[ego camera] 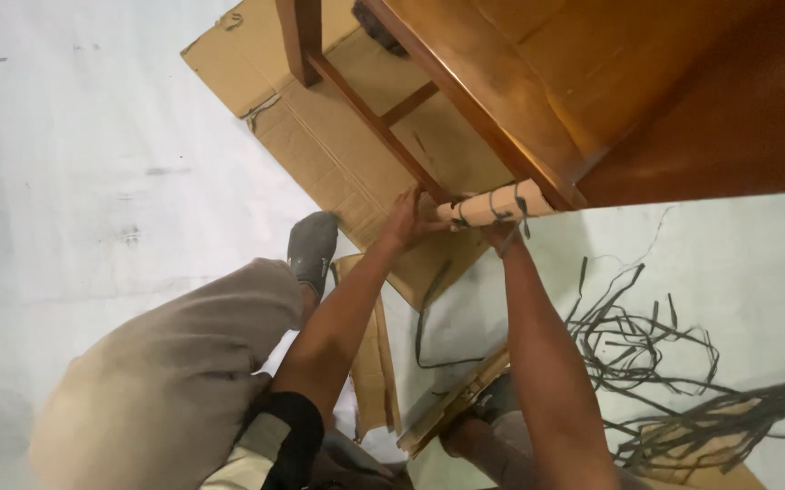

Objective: Wrapping the legs of a wooden chair with protective cardboard and securing them with plastic ties.

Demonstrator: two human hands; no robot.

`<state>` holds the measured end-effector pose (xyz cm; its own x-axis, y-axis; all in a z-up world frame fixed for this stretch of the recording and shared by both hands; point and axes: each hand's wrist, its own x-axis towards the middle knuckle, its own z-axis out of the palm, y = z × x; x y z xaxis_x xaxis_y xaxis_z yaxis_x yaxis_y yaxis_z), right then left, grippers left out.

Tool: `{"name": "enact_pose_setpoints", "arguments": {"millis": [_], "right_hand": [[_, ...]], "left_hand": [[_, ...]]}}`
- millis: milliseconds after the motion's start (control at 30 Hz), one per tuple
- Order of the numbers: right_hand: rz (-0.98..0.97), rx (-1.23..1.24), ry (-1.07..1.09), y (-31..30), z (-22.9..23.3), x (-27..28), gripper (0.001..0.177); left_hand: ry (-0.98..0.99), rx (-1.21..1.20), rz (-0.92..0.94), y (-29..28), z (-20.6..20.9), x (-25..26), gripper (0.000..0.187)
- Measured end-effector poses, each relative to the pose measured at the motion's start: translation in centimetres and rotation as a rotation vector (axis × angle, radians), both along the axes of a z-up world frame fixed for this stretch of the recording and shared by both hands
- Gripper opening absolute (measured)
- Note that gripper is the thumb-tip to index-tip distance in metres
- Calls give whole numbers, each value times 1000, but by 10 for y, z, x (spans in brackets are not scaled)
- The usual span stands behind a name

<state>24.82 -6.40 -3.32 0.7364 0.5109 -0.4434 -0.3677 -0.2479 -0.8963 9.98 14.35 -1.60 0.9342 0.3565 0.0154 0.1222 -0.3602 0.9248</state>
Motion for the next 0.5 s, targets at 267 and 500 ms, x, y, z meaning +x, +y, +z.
{"name": "enact_pose_setpoints", "arguments": {"millis": [267,500], "right_hand": [[491,-324,-584,22,35,-34,53],[505,-542,-720,23,32,-44,58]], "left_hand": [[285,314,-164,-2,-45,15,120],[204,-339,-62,-8,-11,13,121]]}}
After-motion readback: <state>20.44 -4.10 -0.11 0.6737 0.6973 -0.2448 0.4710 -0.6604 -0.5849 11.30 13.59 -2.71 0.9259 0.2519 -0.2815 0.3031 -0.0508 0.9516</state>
